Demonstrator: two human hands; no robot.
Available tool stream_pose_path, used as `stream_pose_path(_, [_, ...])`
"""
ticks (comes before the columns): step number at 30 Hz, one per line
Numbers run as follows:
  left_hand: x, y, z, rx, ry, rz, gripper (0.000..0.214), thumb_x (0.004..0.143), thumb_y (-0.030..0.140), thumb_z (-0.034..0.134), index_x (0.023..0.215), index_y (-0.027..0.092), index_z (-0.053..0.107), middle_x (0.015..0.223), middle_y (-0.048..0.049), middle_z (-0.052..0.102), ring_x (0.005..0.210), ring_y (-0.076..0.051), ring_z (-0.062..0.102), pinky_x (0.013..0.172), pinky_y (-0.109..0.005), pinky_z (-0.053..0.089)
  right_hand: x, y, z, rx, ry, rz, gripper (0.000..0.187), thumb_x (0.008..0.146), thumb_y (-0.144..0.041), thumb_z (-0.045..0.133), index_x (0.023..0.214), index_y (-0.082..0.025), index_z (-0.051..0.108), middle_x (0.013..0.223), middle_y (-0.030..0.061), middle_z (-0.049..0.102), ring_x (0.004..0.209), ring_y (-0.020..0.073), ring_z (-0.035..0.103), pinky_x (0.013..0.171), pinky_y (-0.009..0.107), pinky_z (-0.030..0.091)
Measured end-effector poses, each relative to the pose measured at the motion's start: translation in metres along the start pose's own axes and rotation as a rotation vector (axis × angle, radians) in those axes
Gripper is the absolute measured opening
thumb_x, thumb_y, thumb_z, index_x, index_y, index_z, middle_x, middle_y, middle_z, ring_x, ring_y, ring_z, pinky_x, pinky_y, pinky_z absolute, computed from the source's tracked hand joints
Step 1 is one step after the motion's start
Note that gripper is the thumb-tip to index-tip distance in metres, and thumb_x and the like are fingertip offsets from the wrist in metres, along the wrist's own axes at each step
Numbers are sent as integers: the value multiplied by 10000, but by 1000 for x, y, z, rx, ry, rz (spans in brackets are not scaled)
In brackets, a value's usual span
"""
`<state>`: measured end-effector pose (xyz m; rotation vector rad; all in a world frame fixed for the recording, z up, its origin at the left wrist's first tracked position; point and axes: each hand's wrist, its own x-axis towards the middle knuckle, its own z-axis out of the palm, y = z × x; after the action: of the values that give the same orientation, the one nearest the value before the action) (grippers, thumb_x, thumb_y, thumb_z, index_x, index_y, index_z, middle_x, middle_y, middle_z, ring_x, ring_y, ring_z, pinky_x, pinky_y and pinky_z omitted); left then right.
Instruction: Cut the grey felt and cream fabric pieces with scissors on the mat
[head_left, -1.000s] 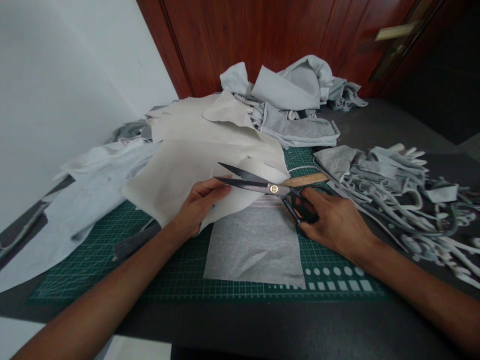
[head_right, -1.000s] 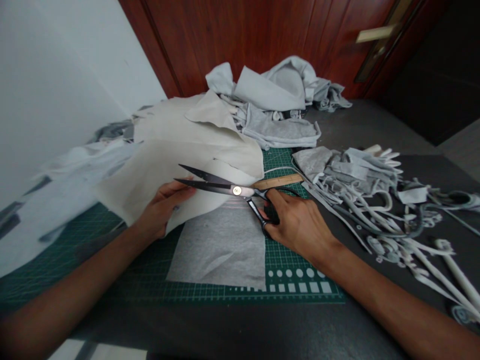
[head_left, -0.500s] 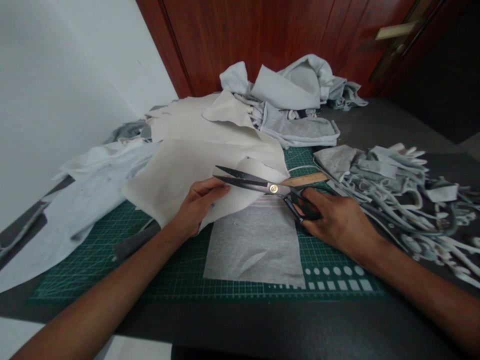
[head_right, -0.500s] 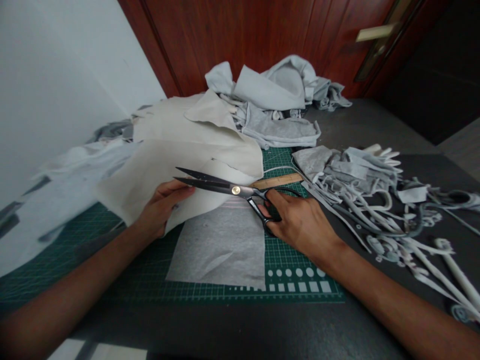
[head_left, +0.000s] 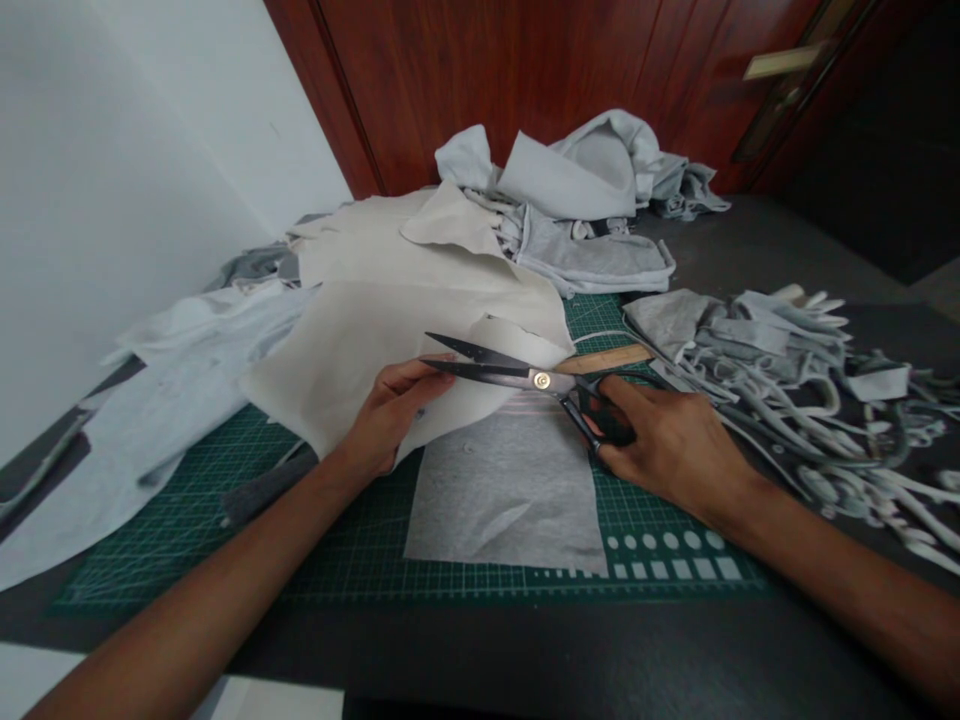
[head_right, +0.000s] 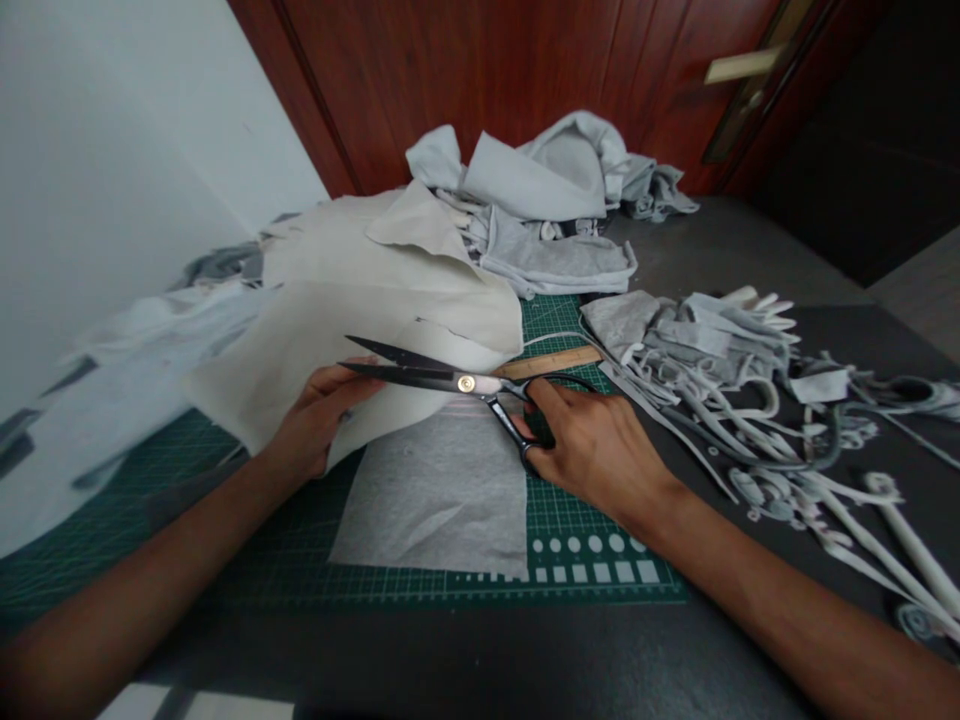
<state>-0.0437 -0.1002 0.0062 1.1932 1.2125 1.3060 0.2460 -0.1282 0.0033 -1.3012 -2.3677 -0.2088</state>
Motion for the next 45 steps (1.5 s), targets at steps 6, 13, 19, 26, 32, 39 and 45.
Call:
stream_pose_path(6, [-2, 3, 2, -1, -2, -21, 106, 635, 283, 840, 736, 272, 811, 779, 22, 774, 713, -163, 673, 613, -235, 521, 0, 3, -2, -4, -8, -11, 83, 847, -192, 500, 879, -205, 576, 682, 10, 660, 531, 152, 576, 514, 257, 308])
stream_pose_path(13, [-1, 0, 0, -14, 6, -44, 193, 634, 322, 857, 814, 267, 815, 821, -3, 785, 847, -221, 717, 681, -269, 568, 1, -1, -3, -19, -2, 3, 68, 841, -219, 532, 885, -196, 578, 700, 32, 676, 558, 176, 596, 533, 270, 321])
stream_pose_path(19, [-1, 0, 0, -24, -5, -69, 201, 622, 342, 868, 791, 251, 808, 840, -10, 787, 755, -192, 711, 635, -254, 555, 0, 1, -2, -22, -18, 10, 81, 846, -188, 519, 895, -197, 582, 709, 26, 689, 556, 176, 611, 518, 272, 295])
stream_pose_path(26, [-2, 3, 1, -6, 9, -84, 260, 602, 362, 877, 826, 246, 813, 850, -18, 793, 755, -204, 710, 614, -253, 560, 1, 0, -2, -21, -10, 4, 64, 840, -219, 526, 871, -197, 577, 687, 25, 669, 550, 174, 600, 520, 269, 301])
stream_pose_path(32, [-2, 2, 1, -19, 10, -79, 216, 605, 348, 876, 788, 253, 809, 818, -7, 785, 711, -185, 697, 587, -245, 548, 1, 1, -4, -6, -42, 9, 68, 848, -210, 513, 883, -203, 572, 705, 19, 673, 551, 164, 593, 518, 266, 293])
stream_pose_path(39, [-1, 0, 1, -21, 18, -64, 229, 624, 350, 872, 827, 263, 810, 831, -6, 781, 785, -205, 715, 642, -261, 562, 1, -1, -4, -4, -30, 1, 99, 793, -195, 554, 893, -204, 553, 738, 28, 671, 605, 182, 611, 553, 267, 338])
stream_pose_path(45, [-3, 3, 1, -26, -29, -73, 174, 638, 338, 859, 771, 240, 807, 848, -14, 789, 732, -190, 708, 615, -247, 551, 0, 3, -4, 16, -14, -16, 91, 819, -160, 509, 881, -209, 553, 722, 15, 669, 585, 162, 602, 534, 256, 325])
